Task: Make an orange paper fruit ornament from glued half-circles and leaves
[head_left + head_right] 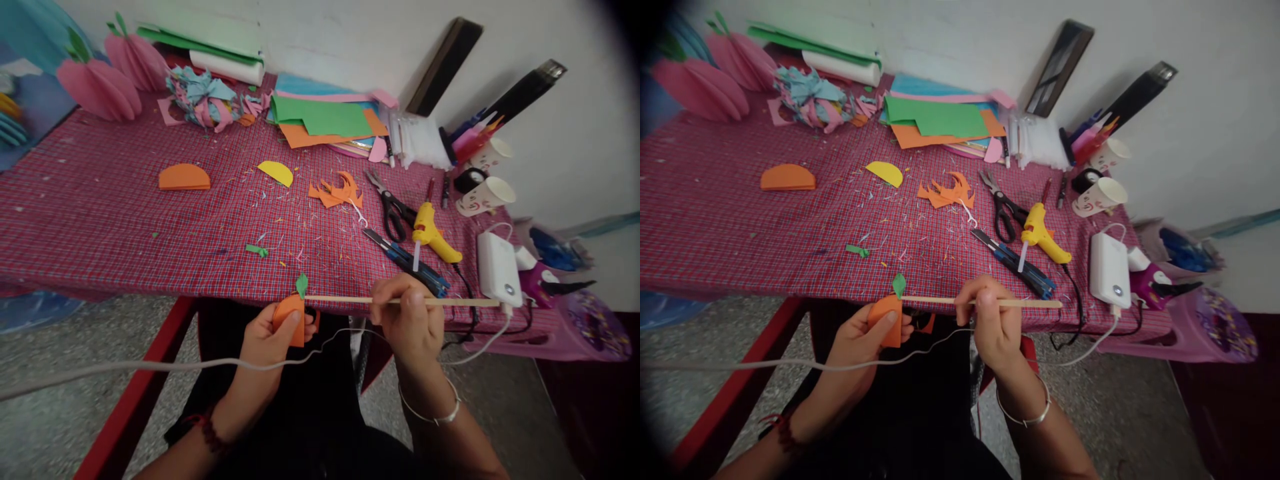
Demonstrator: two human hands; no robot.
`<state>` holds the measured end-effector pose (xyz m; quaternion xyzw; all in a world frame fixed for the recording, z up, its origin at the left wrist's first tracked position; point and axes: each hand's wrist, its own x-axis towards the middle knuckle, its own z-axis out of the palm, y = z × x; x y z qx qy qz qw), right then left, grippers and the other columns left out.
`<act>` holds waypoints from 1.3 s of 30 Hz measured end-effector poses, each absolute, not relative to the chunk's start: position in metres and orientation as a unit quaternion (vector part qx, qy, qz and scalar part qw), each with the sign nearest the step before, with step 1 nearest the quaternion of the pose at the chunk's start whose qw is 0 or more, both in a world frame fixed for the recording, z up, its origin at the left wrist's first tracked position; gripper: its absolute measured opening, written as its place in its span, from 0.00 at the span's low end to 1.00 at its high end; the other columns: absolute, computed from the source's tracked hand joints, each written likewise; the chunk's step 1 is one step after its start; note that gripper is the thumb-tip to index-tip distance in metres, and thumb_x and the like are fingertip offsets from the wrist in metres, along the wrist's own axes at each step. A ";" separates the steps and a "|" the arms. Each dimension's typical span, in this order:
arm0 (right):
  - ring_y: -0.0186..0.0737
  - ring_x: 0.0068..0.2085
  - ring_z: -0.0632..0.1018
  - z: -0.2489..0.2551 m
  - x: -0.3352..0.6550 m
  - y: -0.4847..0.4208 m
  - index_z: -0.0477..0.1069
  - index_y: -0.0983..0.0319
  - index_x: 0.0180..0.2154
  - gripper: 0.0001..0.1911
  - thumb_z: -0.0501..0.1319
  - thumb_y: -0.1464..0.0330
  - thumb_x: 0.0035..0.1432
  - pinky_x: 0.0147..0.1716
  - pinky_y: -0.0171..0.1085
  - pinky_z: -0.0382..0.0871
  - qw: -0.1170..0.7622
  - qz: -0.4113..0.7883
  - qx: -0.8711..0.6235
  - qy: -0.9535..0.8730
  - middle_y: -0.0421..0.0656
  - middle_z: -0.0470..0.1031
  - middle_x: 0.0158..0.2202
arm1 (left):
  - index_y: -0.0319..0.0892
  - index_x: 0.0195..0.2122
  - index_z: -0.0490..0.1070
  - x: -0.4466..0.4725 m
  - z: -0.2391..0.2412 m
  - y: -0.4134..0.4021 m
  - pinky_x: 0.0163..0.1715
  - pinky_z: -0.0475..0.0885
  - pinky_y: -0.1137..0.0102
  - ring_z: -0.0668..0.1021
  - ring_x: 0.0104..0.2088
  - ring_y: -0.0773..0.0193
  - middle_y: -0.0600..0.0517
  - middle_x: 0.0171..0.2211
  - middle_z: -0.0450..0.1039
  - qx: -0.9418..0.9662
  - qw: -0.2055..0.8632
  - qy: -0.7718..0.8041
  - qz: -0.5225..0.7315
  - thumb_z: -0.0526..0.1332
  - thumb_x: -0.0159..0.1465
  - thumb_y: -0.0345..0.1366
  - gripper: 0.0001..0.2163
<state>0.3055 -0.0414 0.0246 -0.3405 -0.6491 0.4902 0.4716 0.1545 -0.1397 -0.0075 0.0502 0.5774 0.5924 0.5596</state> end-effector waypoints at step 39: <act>0.34 0.21 0.66 0.026 0.305 -0.046 0.71 0.59 0.30 0.18 0.51 0.60 0.69 0.20 0.37 0.55 0.462 0.507 -0.309 -0.659 0.38 0.65 0.19 | 0.38 0.34 0.75 0.153 -0.014 -0.142 0.30 0.76 0.71 0.81 0.26 0.66 0.51 0.27 0.81 0.061 0.568 0.564 0.596 0.69 0.55 0.39 0.11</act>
